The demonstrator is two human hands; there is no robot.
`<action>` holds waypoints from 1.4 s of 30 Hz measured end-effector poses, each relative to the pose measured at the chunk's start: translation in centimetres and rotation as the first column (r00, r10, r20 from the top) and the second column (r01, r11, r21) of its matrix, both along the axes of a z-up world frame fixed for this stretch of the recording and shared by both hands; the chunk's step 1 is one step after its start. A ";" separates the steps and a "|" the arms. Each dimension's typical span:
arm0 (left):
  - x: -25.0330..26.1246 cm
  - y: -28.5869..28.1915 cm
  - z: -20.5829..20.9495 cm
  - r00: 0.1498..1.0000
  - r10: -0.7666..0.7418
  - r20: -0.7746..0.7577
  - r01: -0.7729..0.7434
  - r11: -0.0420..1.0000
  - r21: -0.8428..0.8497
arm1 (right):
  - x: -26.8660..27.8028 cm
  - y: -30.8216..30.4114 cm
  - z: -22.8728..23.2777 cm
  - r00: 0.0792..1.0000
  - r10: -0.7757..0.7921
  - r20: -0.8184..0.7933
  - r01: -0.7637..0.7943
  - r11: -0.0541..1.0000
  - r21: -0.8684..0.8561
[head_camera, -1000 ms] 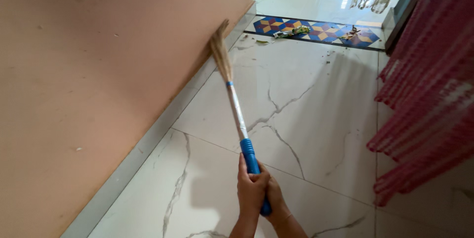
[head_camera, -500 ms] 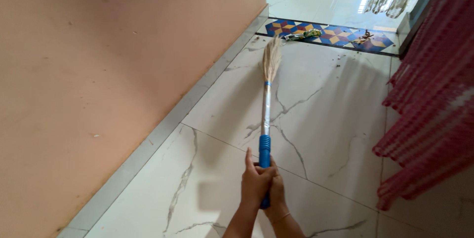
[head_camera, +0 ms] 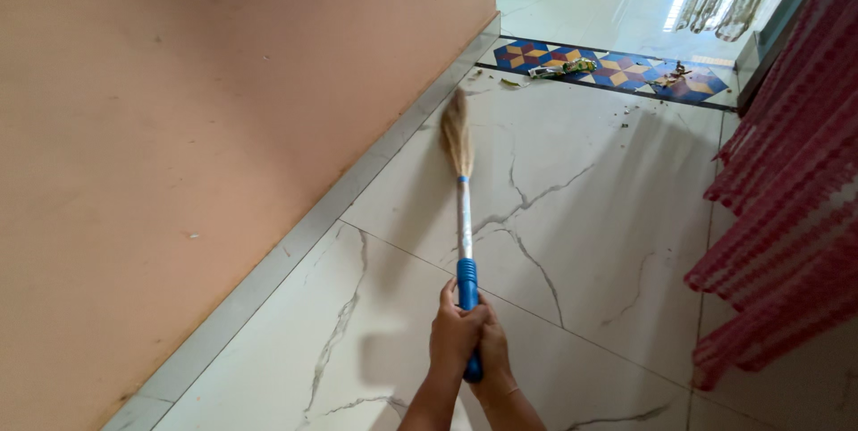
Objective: The person sweeps the tiled floor using a broom, pushing debris along the baseboard and away from the clay pot.
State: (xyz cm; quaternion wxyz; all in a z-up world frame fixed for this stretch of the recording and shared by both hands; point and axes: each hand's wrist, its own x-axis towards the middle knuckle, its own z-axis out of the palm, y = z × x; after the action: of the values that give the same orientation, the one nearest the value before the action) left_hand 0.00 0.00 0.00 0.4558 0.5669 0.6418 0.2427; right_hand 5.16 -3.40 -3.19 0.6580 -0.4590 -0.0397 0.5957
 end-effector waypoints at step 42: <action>3.0 -0.6 1.8 0.990 -0.069 -0.121 0.086 0.987 0.134 | 4.1 0.4 -4.3 0.994 0.050 -0.101 -0.025 0.972 0.233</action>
State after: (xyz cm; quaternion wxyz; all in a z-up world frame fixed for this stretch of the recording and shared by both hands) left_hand 2.96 -0.62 1.76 0.3863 0.6349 0.6263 0.2353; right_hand 9.26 -3.04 -7.44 0.6968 -0.3462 -0.0823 0.6228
